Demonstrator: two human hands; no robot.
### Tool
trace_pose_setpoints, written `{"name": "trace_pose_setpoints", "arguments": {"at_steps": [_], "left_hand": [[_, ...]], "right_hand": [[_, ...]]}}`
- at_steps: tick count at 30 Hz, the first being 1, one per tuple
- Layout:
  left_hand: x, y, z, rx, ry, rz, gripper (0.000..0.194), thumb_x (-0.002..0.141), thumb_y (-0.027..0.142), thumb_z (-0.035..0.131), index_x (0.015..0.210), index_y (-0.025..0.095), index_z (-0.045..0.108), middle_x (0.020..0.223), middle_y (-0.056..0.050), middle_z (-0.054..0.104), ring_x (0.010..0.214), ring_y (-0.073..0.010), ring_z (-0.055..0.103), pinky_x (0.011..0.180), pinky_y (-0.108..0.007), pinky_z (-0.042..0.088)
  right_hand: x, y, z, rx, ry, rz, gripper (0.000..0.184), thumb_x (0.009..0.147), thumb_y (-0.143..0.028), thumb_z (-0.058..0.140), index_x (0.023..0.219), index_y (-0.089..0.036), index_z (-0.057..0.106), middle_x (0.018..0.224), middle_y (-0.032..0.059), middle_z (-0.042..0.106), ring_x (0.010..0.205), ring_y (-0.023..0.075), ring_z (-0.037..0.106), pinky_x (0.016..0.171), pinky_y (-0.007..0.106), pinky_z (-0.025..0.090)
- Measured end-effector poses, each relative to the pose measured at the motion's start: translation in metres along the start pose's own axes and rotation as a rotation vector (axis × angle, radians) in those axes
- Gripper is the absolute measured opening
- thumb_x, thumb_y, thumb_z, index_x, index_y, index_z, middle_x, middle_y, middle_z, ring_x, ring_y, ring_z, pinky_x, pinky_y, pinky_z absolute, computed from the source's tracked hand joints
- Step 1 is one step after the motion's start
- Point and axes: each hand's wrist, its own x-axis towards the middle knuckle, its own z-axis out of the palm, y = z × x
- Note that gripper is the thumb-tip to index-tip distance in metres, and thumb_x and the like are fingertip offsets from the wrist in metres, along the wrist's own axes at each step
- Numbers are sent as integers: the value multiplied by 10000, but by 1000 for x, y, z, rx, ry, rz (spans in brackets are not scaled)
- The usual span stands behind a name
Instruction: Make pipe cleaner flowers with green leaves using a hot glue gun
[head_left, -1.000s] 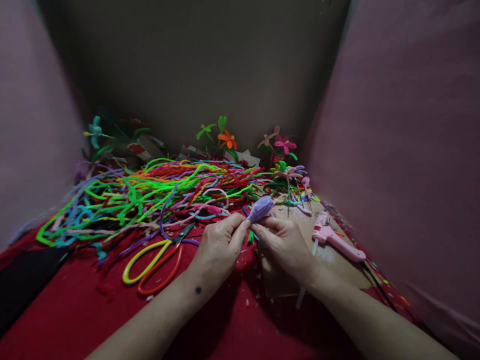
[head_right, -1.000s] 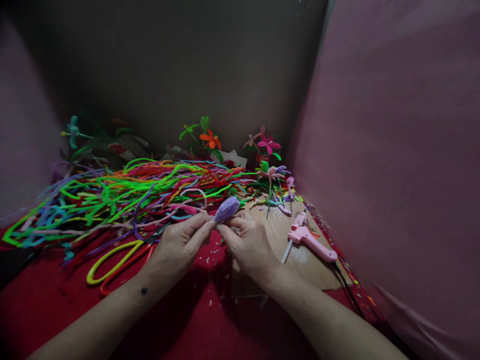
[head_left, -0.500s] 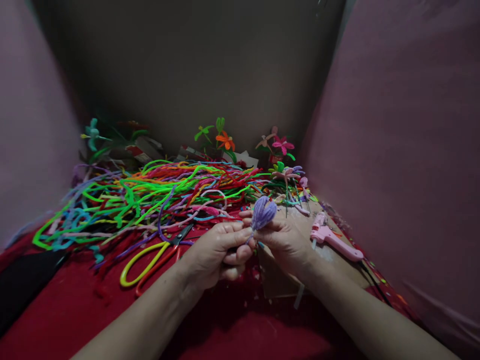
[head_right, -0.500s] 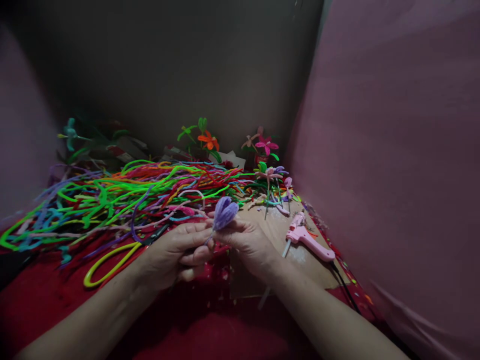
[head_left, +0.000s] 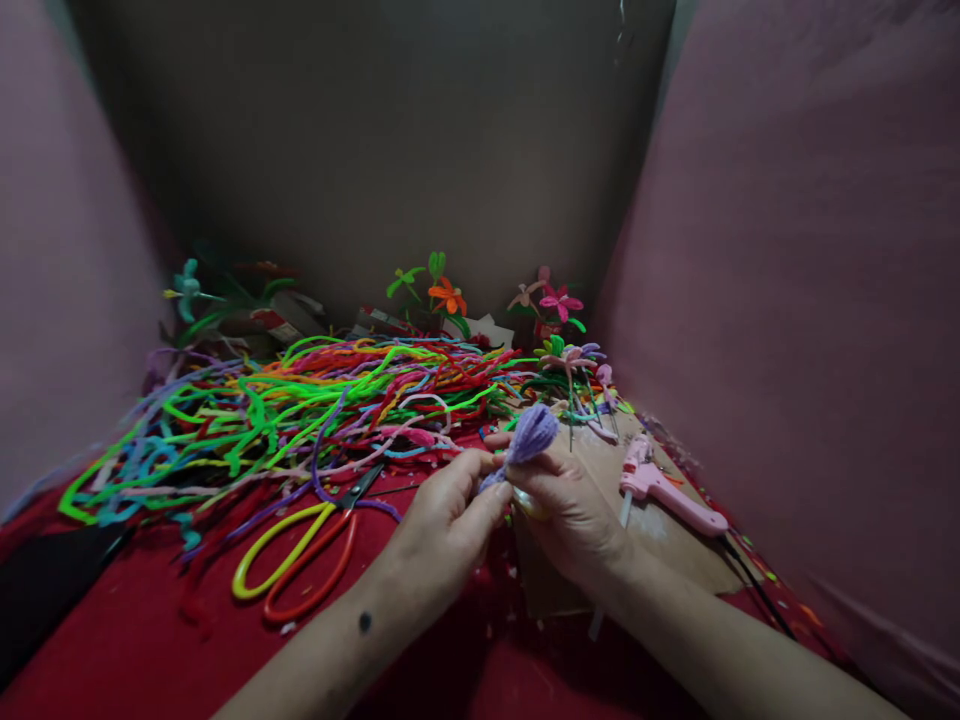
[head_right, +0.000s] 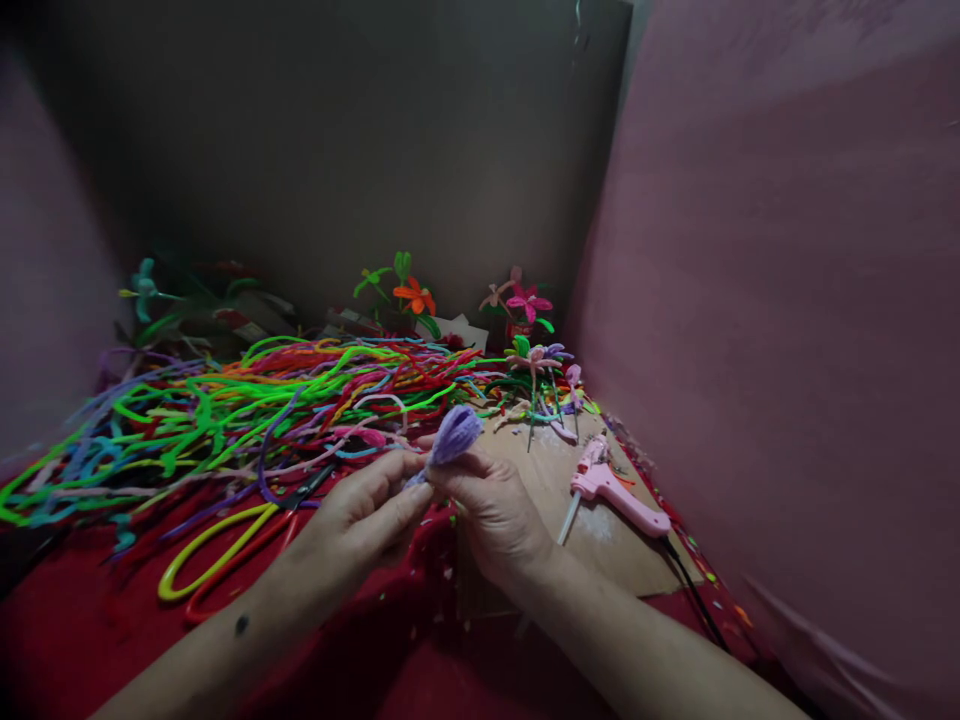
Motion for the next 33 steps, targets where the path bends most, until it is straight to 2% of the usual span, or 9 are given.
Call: {"name": "trace_pose_setpoints", "arguments": {"at_steps": [4,7,9,14,19,22,25,28,33], "left_hand": [[0,-18,-2,323,151,280,354,828,227,556,1178,240,512,735,10,608,611,-119,549,617,-222,435],[1,-31,-7,595,158,533,414,850,169,517,1255,252,494,979,-61,654,844,-167,629,804,-258,463],[2,-36,-10,782,147,660,450,859,123,478,1295,235,476,1064,-96,641,933,-193,628,831,-271,478],[4,-35,-13,1087,167,926,468,859,41,413,1319,127,427,1013,-144,648,934,-212,639,747,-302,541],[5,-30,-14,1019,213,999,331,845,50,494,1166,113,541,961,-116,679,893,-175,649,773,-259,524],[5,-24,-11,770,224,847,222,835,81,521,1024,146,618,925,-69,694,843,-143,651,773,-224,505],[4,-15,-7,351,194,413,137,826,172,552,907,171,661,688,4,648,557,-76,576,528,-165,457],[4,-6,-6,-60,86,29,135,781,256,616,863,158,660,517,53,518,372,-26,399,356,-132,287],[6,-2,-11,-375,-111,-185,111,741,240,650,732,143,598,551,43,534,312,13,288,309,-112,204]], "right_hand": [[0,2,1,7,21,-21,116,670,-209,732,786,-207,723,757,4,670,691,144,569,732,291,439],[0,4,1,26,46,-43,102,663,-202,744,763,-196,726,714,0,659,653,125,546,683,262,431],[0,5,2,49,60,-47,102,667,-198,742,767,-186,729,692,2,656,653,126,549,698,267,438],[-1,9,3,64,86,-80,111,700,-211,731,804,-175,729,723,1,666,706,129,574,778,287,451],[-4,10,5,-25,96,-120,134,734,-241,712,857,-188,727,785,8,680,747,150,594,772,317,473],[-4,8,5,-93,95,-159,142,736,-235,712,875,-215,731,857,4,695,762,154,609,779,329,485],[-2,6,4,-121,56,-217,170,728,-196,718,890,-246,737,933,-8,703,946,173,608,916,337,441],[-1,3,1,-165,-28,-242,206,752,-188,696,940,-262,734,1014,-3,694,1051,181,575,998,351,380],[1,-6,-8,-148,-194,-175,215,768,-210,676,967,-274,730,1105,22,665,1032,194,587,988,388,386]]}}
